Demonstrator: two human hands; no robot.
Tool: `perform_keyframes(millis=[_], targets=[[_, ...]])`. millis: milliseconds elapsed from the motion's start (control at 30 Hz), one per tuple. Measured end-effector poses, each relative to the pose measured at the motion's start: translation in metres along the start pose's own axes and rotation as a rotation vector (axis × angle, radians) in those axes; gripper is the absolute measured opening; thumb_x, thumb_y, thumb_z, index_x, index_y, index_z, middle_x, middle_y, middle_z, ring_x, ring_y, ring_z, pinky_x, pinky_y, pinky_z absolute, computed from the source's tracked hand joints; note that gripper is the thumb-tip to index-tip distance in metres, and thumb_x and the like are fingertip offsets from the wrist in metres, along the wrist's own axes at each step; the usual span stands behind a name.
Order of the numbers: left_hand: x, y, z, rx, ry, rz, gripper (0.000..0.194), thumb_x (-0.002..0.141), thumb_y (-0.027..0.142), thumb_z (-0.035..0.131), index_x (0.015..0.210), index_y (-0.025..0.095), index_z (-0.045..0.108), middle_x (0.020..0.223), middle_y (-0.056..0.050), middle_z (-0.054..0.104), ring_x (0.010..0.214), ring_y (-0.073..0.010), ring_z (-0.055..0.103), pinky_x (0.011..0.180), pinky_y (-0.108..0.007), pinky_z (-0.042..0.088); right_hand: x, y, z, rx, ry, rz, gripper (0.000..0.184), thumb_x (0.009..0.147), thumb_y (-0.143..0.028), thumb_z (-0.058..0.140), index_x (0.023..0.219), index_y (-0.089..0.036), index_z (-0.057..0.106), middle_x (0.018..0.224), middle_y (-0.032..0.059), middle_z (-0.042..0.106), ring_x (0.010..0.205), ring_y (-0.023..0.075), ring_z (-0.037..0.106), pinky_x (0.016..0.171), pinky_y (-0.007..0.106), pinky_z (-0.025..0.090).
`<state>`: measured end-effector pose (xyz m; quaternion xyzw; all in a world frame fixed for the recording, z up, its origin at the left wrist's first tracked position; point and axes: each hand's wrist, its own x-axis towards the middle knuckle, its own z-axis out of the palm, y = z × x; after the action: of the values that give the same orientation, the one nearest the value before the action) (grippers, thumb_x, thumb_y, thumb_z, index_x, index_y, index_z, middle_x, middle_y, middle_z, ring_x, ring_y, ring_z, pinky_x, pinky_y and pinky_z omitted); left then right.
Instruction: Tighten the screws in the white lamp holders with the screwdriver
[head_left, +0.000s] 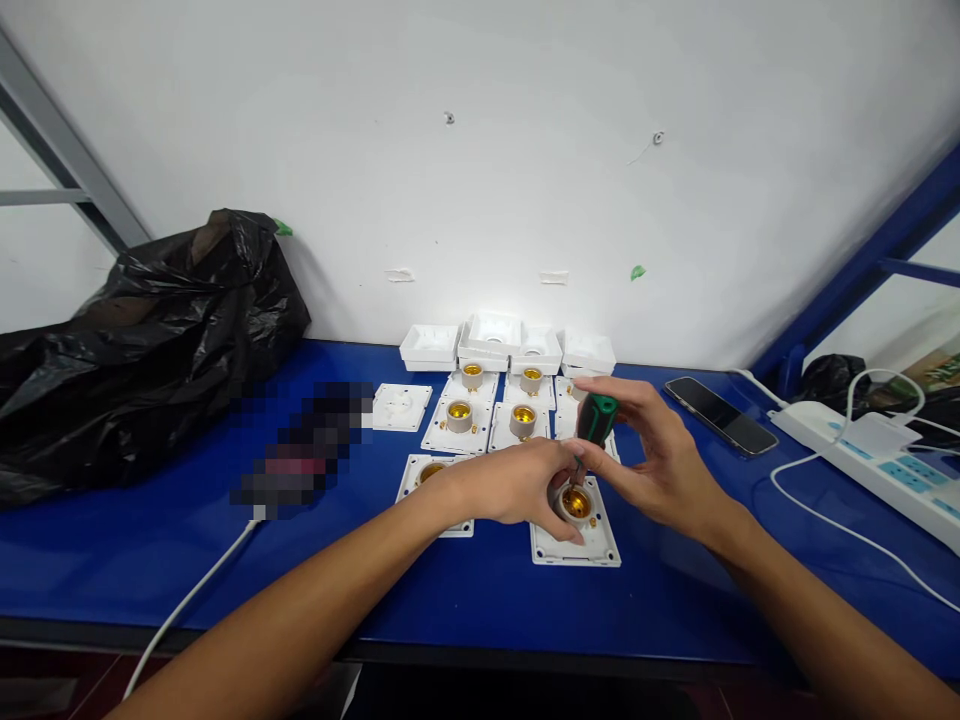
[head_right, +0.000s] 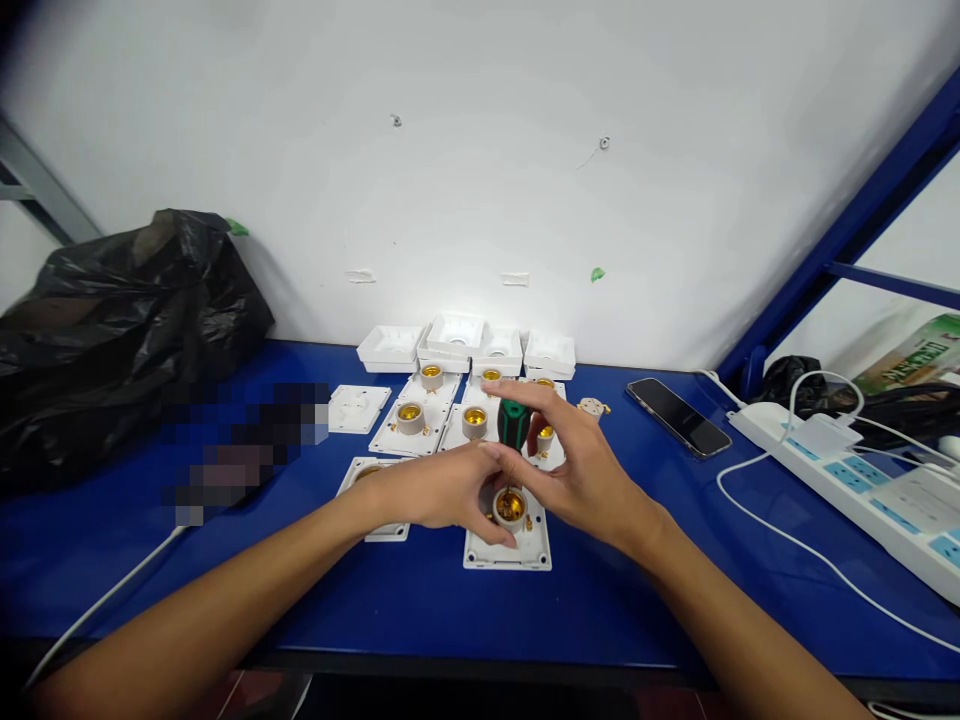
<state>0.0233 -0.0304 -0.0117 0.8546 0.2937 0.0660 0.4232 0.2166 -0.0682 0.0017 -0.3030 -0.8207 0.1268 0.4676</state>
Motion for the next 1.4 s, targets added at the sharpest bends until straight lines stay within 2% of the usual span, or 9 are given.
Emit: perform_keyframes(millis=[133,333,467,667,800,967,1167,1300,1400], targets=[[0.0003,-0.0001,-0.0005,0.029,-0.005,-0.005,0.046,0.069,0.051,0.081,0.082,0.023,0.047,0.073,0.005,0.046,0.063,-0.0133,0.042,0.056,-0.031,0.031,0.0002,0.0025,0.0008,0.003,-0.036,0.055,0.06,0.095,-0.022,0.064,0.15,-0.038,0.044,0.141,0.005,0.061,0.107,0.0215,0.068,0.086,0.039,0.063],[0.001,0.0013,-0.002,0.033,-0.035,0.024,0.045,0.07,0.048,0.081,0.083,0.022,0.047,0.075,0.004,0.047,0.063,-0.0125,0.042,0.057,-0.031,0.033,-0.0018,0.0077,0.0045,-0.086,0.086,0.025,0.063,0.089,-0.023,0.073,0.145,-0.036,0.047,0.133,0.0053,0.062,0.097,0.0203,0.067,0.071,0.033,0.063],[0.0002,0.0012,-0.0019,0.034,-0.018,0.0,0.047,0.071,0.052,0.081,0.086,0.022,0.047,0.078,0.004,0.049,0.065,-0.0133,0.044,0.058,-0.031,0.032,-0.001,0.0055,0.0054,-0.107,0.028,0.01,0.061,0.094,-0.023,0.066,0.149,-0.037,0.044,0.138,0.0056,0.06,0.103,0.0214,0.067,0.075,0.035,0.063],[0.0004,0.0012,-0.0022,0.022,-0.044,0.011,0.046,0.071,0.049,0.081,0.081,0.023,0.045,0.071,0.005,0.044,0.061,-0.0124,0.04,0.055,-0.031,0.03,-0.0039,0.0076,0.0077,-0.095,0.154,-0.005,0.063,0.086,-0.022,0.076,0.142,-0.036,0.051,0.129,0.0057,0.065,0.104,0.0236,0.068,0.073,0.037,0.064],[-0.0002,0.0009,-0.0016,0.012,-0.012,-0.004,0.048,0.069,0.049,0.082,0.085,0.023,0.046,0.071,0.006,0.045,0.061,-0.013,0.041,0.054,-0.031,0.031,-0.0023,0.0031,0.0055,-0.06,0.052,0.013,0.059,0.093,-0.022,0.067,0.147,-0.037,0.048,0.138,0.006,0.062,0.109,0.0246,0.067,0.081,0.041,0.063],[0.0006,-0.0003,-0.0007,-0.008,-0.02,0.014,0.045,0.07,0.048,0.082,0.083,0.023,0.047,0.071,0.005,0.045,0.062,-0.0128,0.042,0.055,-0.03,0.03,0.0009,-0.001,0.0038,0.055,-0.041,0.071,0.059,0.097,-0.022,0.059,0.152,-0.038,0.041,0.132,0.0061,0.064,0.108,0.023,0.065,0.086,0.044,0.06],[-0.0003,0.0015,-0.002,0.029,-0.008,-0.004,0.046,0.069,0.048,0.082,0.085,0.022,0.047,0.074,0.005,0.046,0.062,-0.0127,0.042,0.056,-0.03,0.031,0.0036,0.0014,0.002,0.034,0.055,0.011,0.056,0.091,-0.022,0.07,0.14,-0.041,0.055,0.111,0.0027,0.065,0.086,0.0192,0.058,0.076,0.04,0.056],[-0.0011,0.0028,-0.0026,0.023,-0.019,-0.017,0.045,0.069,0.047,0.082,0.084,0.023,0.048,0.071,0.005,0.047,0.063,-0.0135,0.043,0.056,-0.03,0.031,0.0044,0.0026,0.0012,0.133,-0.002,0.108,0.053,0.095,-0.024,0.063,0.144,-0.04,0.052,0.127,0.0041,0.063,0.102,0.0209,0.063,0.087,0.043,0.058],[-0.0006,0.0026,-0.0024,0.007,-0.027,-0.013,0.044,0.069,0.047,0.081,0.083,0.023,0.048,0.07,0.005,0.046,0.062,-0.0131,0.041,0.056,-0.031,0.03,0.0039,0.0049,0.0029,0.172,0.014,0.083,0.053,0.091,-0.025,0.069,0.141,-0.04,0.055,0.129,0.0037,0.063,0.109,0.0223,0.063,0.089,0.041,0.06]])
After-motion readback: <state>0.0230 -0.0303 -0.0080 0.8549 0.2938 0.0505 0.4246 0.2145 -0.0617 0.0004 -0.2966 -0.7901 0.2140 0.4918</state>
